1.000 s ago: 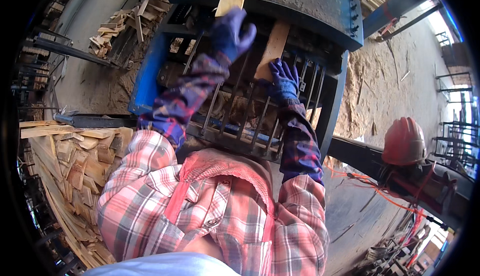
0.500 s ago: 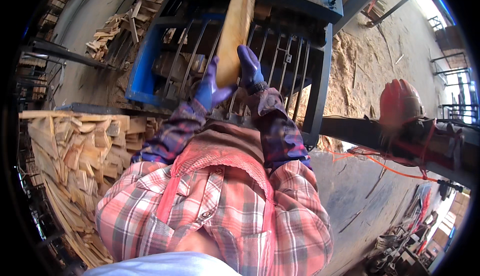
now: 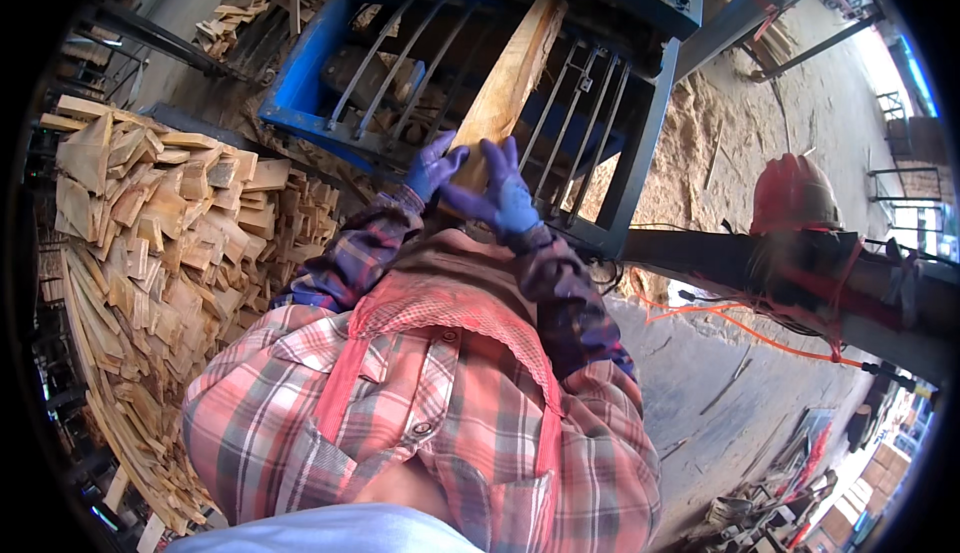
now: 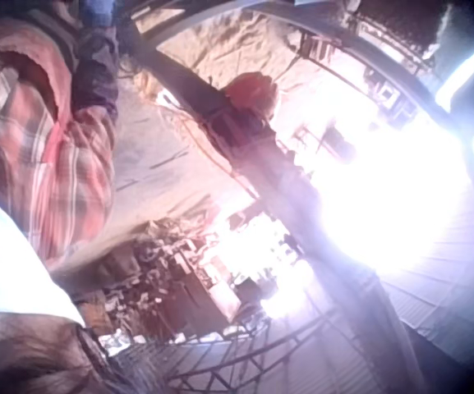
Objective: The person feeds wooden planks into a wood processing machine one by one. They pick up planks from a nearby pile, align them, and push them through the machine's intake, which processes the wood into smaller chips or pieces.
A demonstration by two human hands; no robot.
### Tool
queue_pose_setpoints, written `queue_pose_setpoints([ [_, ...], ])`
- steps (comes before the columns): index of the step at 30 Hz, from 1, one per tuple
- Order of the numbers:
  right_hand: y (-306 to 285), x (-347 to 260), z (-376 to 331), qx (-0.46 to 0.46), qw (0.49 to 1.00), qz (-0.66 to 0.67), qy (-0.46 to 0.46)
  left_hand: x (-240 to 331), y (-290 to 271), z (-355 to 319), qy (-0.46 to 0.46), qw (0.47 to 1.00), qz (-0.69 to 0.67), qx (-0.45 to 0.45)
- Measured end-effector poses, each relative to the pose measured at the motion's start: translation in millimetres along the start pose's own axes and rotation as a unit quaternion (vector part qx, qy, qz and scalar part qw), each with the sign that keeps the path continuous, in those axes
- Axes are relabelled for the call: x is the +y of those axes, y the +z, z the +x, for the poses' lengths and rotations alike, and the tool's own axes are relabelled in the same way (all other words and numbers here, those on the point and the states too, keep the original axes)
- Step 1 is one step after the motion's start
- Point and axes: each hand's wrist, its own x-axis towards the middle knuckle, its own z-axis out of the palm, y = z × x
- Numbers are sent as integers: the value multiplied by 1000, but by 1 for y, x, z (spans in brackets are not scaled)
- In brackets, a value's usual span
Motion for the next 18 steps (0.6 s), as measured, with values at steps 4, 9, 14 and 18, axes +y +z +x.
queue_pose_setpoints([
  [4, 11, -29, -4, 40, 971, -233, 18, 8, -3, 23, -82, 995, 51, -1],
  [9, 26, 17, 16, 32, 940, -339, 0, -18, 0, 43, 61, 861, 494, 108],
  [14, -11, 39, 57, 42, 932, -360, 11, -57, 57, 111, 50, 774, 628, 67],
  [18, -25, 86, 106, 18, 917, -398, -19, -28, 33, 103, 122, 598, 792, 8],
])
